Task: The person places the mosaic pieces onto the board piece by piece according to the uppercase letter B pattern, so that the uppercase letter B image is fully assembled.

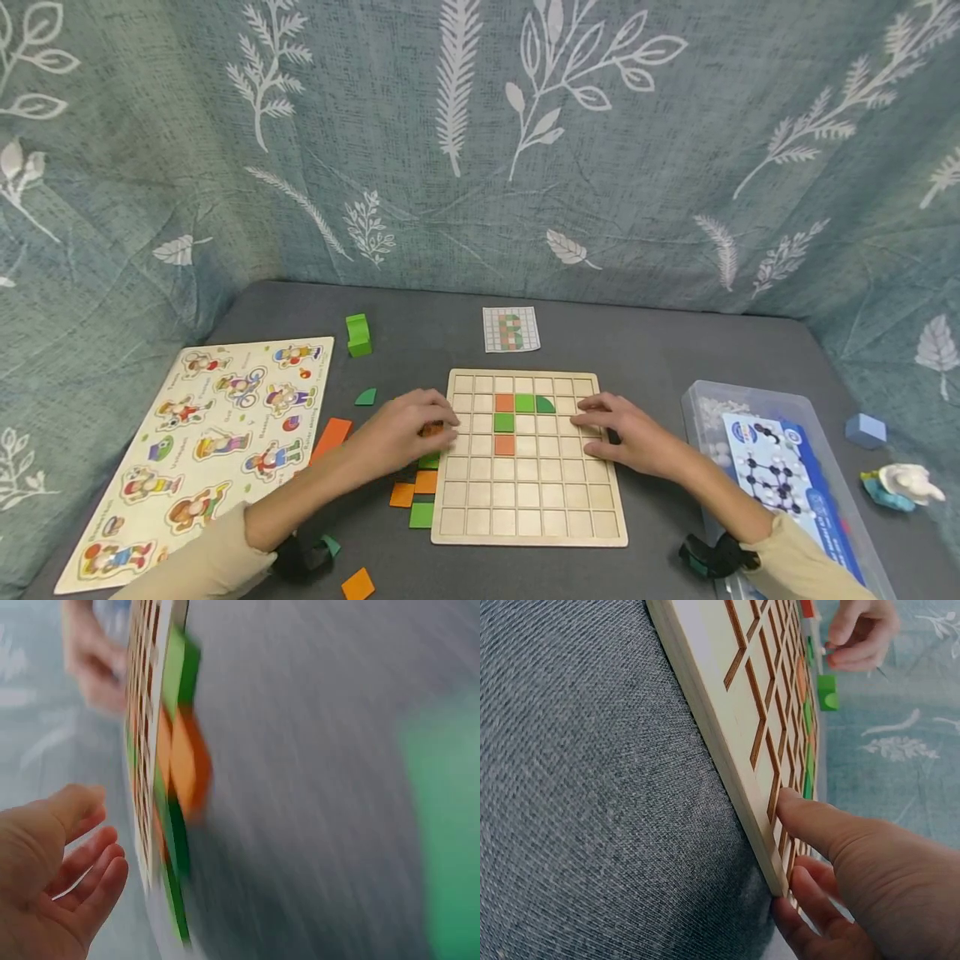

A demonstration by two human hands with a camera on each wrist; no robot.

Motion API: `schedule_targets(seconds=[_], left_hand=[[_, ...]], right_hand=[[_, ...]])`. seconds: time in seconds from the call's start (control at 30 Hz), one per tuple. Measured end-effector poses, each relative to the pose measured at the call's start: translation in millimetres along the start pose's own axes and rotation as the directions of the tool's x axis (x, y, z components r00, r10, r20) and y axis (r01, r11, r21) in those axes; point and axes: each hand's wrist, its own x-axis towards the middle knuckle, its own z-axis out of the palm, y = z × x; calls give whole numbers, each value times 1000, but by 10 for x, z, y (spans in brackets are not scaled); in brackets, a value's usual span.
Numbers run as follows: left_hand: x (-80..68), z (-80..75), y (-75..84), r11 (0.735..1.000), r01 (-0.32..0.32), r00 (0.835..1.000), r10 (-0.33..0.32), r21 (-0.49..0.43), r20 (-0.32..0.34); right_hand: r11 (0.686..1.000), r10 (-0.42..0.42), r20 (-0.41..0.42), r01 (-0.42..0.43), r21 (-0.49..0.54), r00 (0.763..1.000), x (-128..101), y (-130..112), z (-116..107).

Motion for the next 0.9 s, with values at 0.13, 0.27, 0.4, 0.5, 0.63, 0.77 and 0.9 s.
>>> schedule_targets(seconds=[0.13, 0.27, 0.4, 0.5, 0.63, 0.77, 0.9], left_hand=[[-148, -203, -322, 996, 84, 995, -85, -19, -58], [-219, -317, -557, 990, 125, 990, -128, -61, -60], [-233, -342, -638, 983, 148, 988, -152, -108, -34], [-215, -321, -631, 978, 144, 989, -146, -150, -3], [-187, -284, -584, 974, 141, 990, -135, -180, 44], [-175, -279, -546, 973, 136, 990, -126, -186, 67], [-177, -282, -555, 978, 117, 993, -109, -174, 53]], right_hand=[[1000, 1, 1, -1, 0, 1000, -4, 5, -6], [1000, 0, 1, 0, 1, 1000, -12, 8, -4], [1000, -4, 1, 4, -3, 1000, -7, 1, 3], [1000, -3, -2, 3, -10, 1000, 0, -6, 3], [1000, -1, -1, 1, -13, 1000, 3, -10, 0], [1000, 0, 2, 0, -10, 1000, -2, -4, 1], [1000, 4, 3, -4, -5, 1000, -6, 2, 2]])
